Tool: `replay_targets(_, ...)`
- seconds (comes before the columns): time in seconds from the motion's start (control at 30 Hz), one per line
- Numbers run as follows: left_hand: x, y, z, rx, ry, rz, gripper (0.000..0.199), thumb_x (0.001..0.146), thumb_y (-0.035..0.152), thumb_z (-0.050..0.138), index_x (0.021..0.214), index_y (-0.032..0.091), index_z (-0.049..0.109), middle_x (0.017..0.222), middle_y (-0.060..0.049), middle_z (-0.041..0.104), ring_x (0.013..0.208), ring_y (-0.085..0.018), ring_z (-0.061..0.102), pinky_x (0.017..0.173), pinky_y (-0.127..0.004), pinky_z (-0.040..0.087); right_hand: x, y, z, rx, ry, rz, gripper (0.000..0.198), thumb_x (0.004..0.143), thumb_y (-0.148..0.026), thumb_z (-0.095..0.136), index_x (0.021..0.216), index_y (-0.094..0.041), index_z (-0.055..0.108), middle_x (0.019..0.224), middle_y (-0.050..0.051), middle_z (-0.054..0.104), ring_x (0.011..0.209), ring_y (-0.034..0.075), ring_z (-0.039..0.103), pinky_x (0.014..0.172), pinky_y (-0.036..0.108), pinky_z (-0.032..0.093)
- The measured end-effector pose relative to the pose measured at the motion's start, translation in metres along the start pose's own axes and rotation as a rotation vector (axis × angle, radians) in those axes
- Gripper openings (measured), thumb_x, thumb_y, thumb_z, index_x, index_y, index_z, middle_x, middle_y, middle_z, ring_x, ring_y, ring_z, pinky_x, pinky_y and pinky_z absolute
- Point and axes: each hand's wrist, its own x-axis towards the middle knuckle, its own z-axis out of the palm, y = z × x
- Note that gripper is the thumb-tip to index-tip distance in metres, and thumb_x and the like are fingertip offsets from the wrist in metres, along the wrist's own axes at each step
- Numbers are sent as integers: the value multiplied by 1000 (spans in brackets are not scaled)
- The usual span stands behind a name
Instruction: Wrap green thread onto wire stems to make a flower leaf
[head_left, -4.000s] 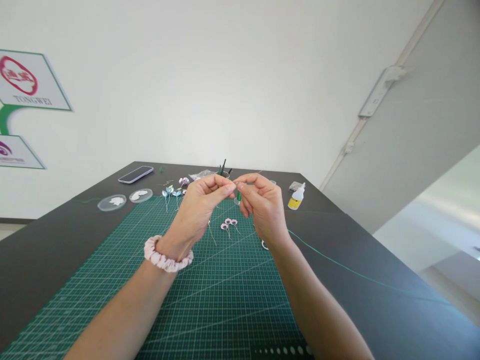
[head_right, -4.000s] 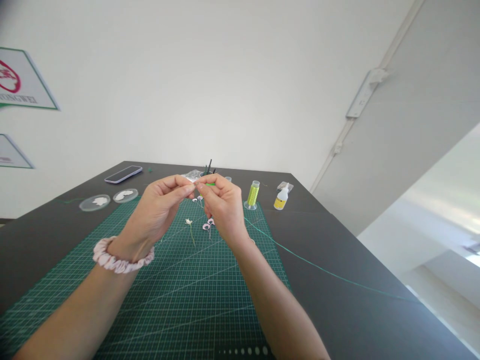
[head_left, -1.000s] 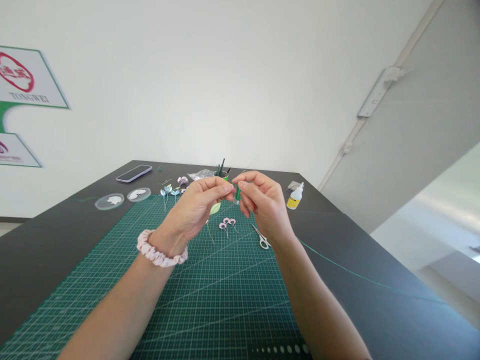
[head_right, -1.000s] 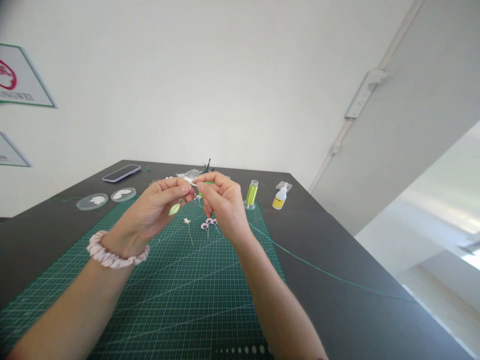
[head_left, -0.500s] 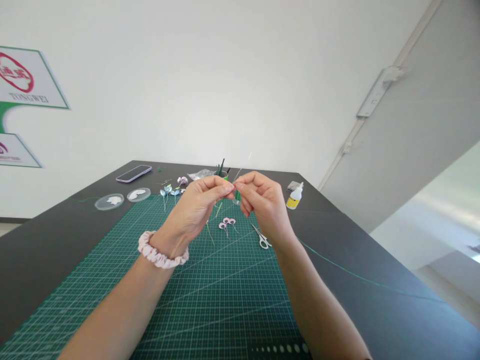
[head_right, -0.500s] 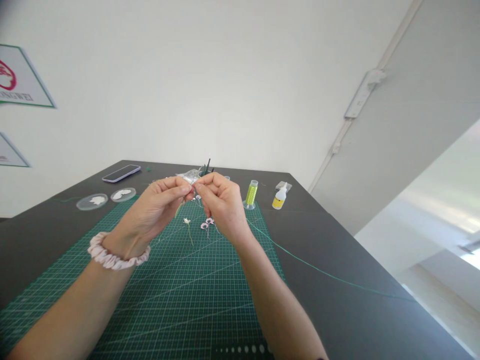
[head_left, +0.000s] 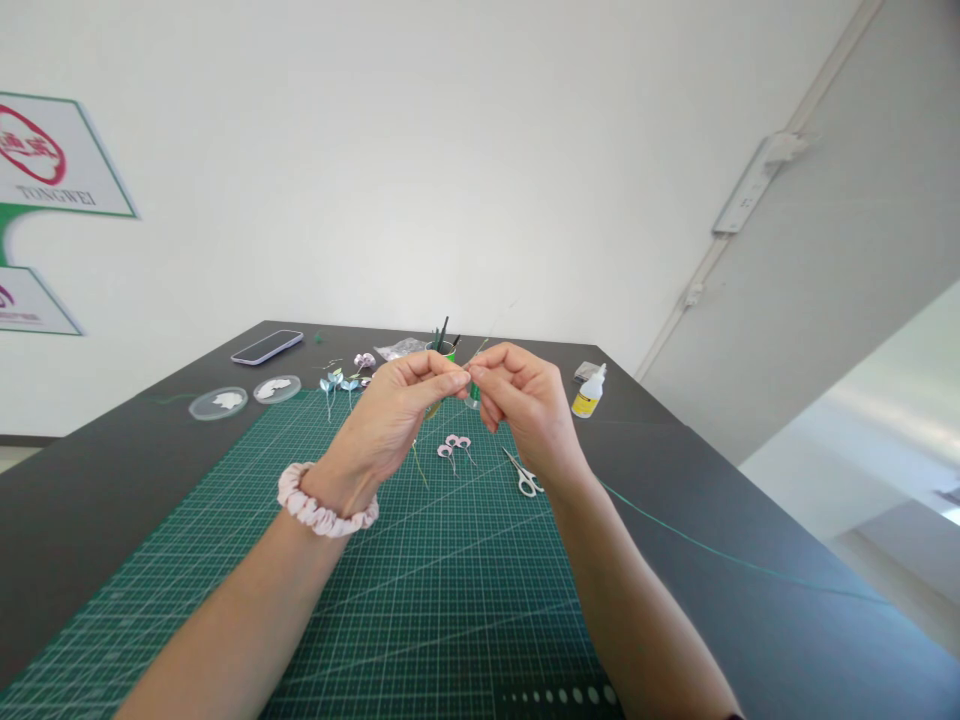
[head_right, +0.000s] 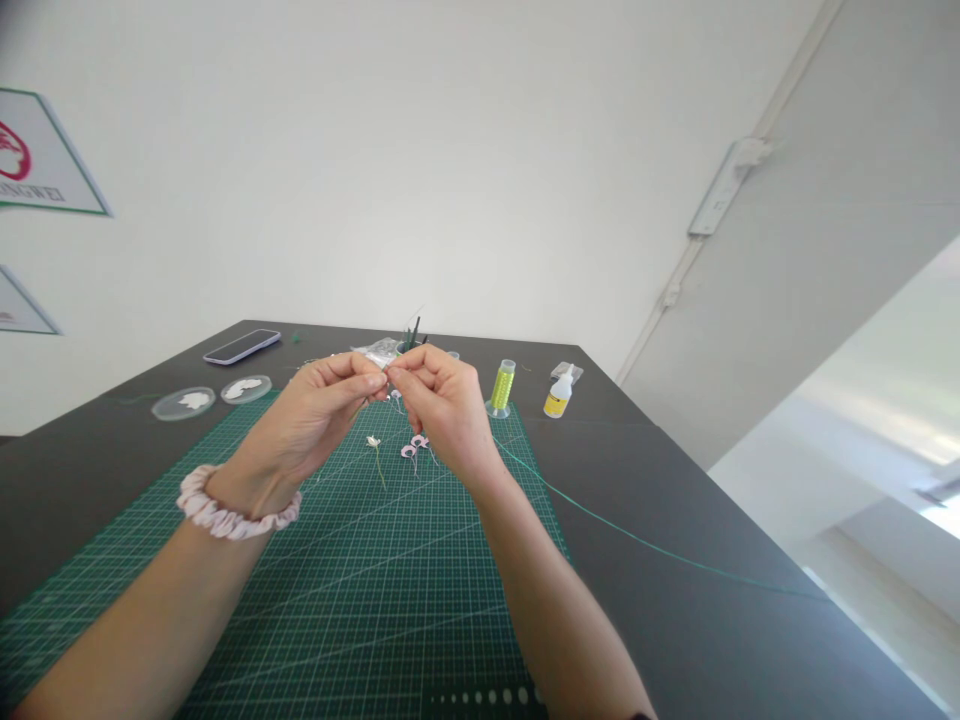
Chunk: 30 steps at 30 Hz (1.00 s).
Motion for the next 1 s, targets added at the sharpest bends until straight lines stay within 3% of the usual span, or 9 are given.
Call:
replay_targets(0.53, -2, 3, 3, -17, 59, 0, 15, 69, 22, 71, 58, 18, 63, 61, 3, 60, 67, -10, 54, 75, -26, 43, 1, -1, -1, 0, 0, -3, 10, 78, -24, 63, 71, -19, 61, 39, -10, 44, 33, 4, 36, 35, 20, 30)
replay_targets(1.0, -5, 2, 5, 243, 215, 117, 11, 71, 20, 70, 63, 18, 63, 64, 2, 62, 66, -12, 54, 69, -29, 42, 1, -1, 0, 17, -7, -12, 6, 80, -21, 61, 75, -18, 64, 38, -11, 42, 33, 4, 33, 35, 20, 30)
